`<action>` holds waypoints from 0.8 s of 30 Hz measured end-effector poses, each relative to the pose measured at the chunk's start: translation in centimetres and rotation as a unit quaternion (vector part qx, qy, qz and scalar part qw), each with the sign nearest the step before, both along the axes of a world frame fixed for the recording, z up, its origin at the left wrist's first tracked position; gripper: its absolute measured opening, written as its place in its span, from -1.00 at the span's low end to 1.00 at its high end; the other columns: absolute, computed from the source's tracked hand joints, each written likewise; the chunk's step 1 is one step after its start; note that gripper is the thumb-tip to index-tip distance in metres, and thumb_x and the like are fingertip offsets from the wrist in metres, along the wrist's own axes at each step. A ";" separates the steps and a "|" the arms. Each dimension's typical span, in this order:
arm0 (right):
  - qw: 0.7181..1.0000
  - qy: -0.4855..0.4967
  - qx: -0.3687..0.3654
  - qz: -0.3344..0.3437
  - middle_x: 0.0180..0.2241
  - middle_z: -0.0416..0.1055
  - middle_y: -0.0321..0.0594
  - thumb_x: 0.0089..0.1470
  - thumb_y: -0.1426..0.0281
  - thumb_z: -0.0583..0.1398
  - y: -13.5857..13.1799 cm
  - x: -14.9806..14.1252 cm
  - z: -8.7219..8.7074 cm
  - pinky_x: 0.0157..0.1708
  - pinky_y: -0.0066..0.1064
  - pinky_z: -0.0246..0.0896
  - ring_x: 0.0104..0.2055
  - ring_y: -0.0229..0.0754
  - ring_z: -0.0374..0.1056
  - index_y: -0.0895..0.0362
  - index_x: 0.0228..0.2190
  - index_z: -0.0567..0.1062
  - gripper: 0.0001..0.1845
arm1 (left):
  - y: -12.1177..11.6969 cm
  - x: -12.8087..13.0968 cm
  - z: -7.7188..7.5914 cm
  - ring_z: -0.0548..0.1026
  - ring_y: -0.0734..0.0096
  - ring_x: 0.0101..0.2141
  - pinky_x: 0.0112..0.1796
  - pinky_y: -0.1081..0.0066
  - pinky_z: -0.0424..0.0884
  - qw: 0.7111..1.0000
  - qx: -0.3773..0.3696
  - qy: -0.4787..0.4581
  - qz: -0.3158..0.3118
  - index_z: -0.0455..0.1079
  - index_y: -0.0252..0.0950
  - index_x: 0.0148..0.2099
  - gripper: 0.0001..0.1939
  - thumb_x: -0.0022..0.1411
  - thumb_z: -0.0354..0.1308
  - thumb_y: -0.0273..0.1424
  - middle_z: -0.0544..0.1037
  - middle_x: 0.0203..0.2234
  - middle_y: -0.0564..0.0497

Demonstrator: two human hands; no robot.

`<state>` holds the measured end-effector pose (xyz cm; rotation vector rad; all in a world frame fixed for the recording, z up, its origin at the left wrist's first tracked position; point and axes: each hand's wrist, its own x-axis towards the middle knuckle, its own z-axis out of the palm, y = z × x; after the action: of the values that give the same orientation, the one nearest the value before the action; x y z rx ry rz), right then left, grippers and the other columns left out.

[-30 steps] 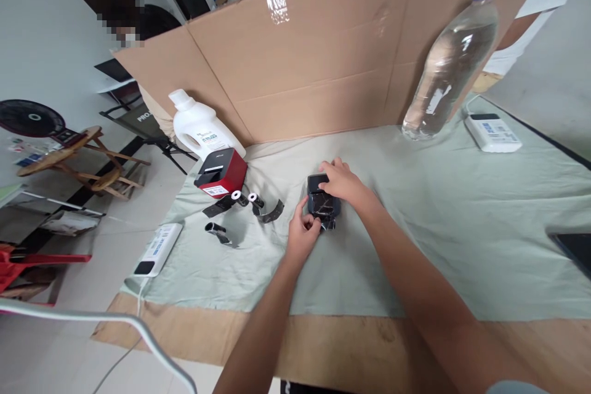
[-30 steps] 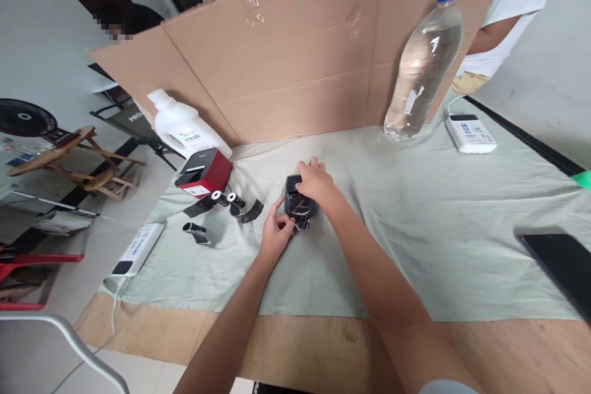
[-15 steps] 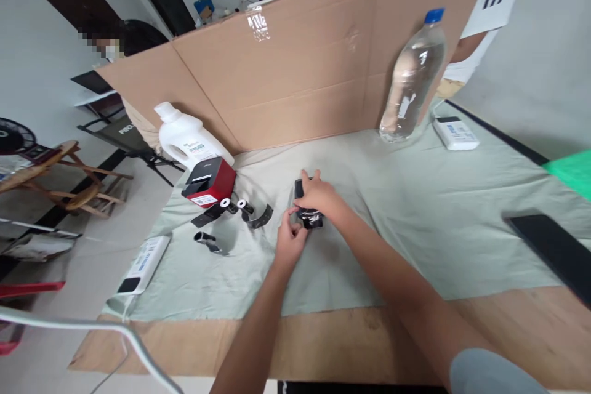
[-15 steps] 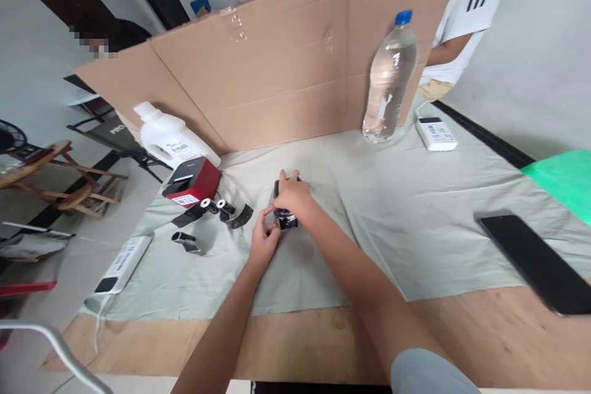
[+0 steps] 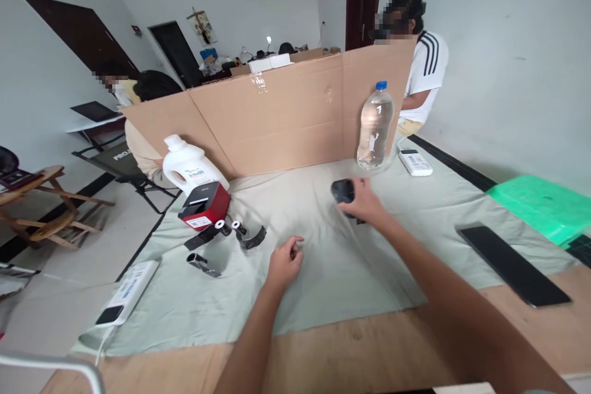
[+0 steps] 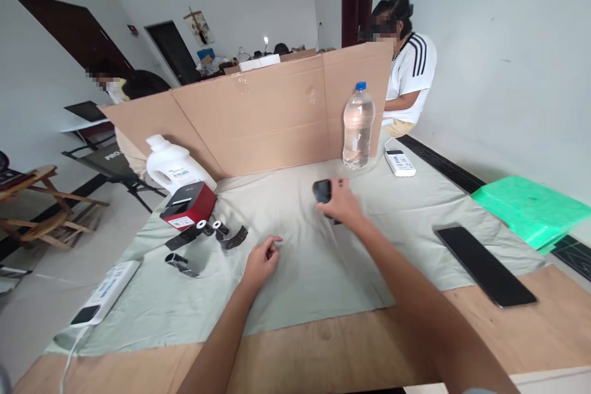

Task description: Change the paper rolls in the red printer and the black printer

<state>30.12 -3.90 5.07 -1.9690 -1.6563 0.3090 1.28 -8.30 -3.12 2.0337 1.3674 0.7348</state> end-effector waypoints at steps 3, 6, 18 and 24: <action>0.995 -0.039 0.007 -0.093 0.18 0.14 0.10 -0.07 0.16 0.33 0.7 7.6 0.4 -0.06 -0.08 0.33 -0.02 0.12 0.40 0.08 0.16 0.25 -0.20 | 0.0 0.1 0.2 0.40 0.42 -0.43 -0.31 0.44 0.24 1.000 -0.003 0.022 -0.003 0.44 -0.22 0.00 -0.63 0.16 0.02 -0.49 0.41 -0.50 0.14; 0.984 -0.066 -0.016 -0.163 0.17 0.16 0.18 -0.05 0.12 0.35 1.7 12.4 0.1 -0.06 -0.06 0.28 0.02 0.19 0.36 0.11 0.16 0.26 -0.20 | -0.1 0.3 0.5 0.41 0.42 -0.43 -0.32 0.43 0.24 0.999 -0.006 0.040 -0.002 0.45 -0.20 0.00 -0.63 0.15 0.03 -0.50 0.44 -0.49 0.14; 0.958 -0.233 0.050 -0.157 0.33 0.00 0.39 0.08 0.09 0.25 2.2 8.5 -2.1 0.16 0.22 -0.06 0.32 0.46 0.02 0.22 0.34 0.08 -0.07 | -0.2 -0.1 1.5 0.41 0.44 -0.43 -0.35 0.47 0.28 0.997 0.036 -0.055 0.049 0.51 -0.21 -0.09 -0.68 0.14 0.06 -0.51 0.45 -0.49 0.11; 0.981 -0.086 0.125 0.121 0.24 0.31 0.10 0.15 0.26 0.15 3.3 -6.3 -2.8 0.27 0.02 -0.02 0.29 0.14 0.20 0.14 0.18 0.34 -0.42 | 0.8 -8.5 6.9 0.48 0.37 -0.25 -0.21 0.43 0.36 0.923 0.237 -0.139 0.270 0.50 -0.22 -0.18 -0.83 0.29 0.07 -0.39 0.56 -0.30 0.02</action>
<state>23.80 -0.64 2.24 -1.6503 -1.9444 0.0145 -7.19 -7.46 3.78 1.7759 1.7117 1.6684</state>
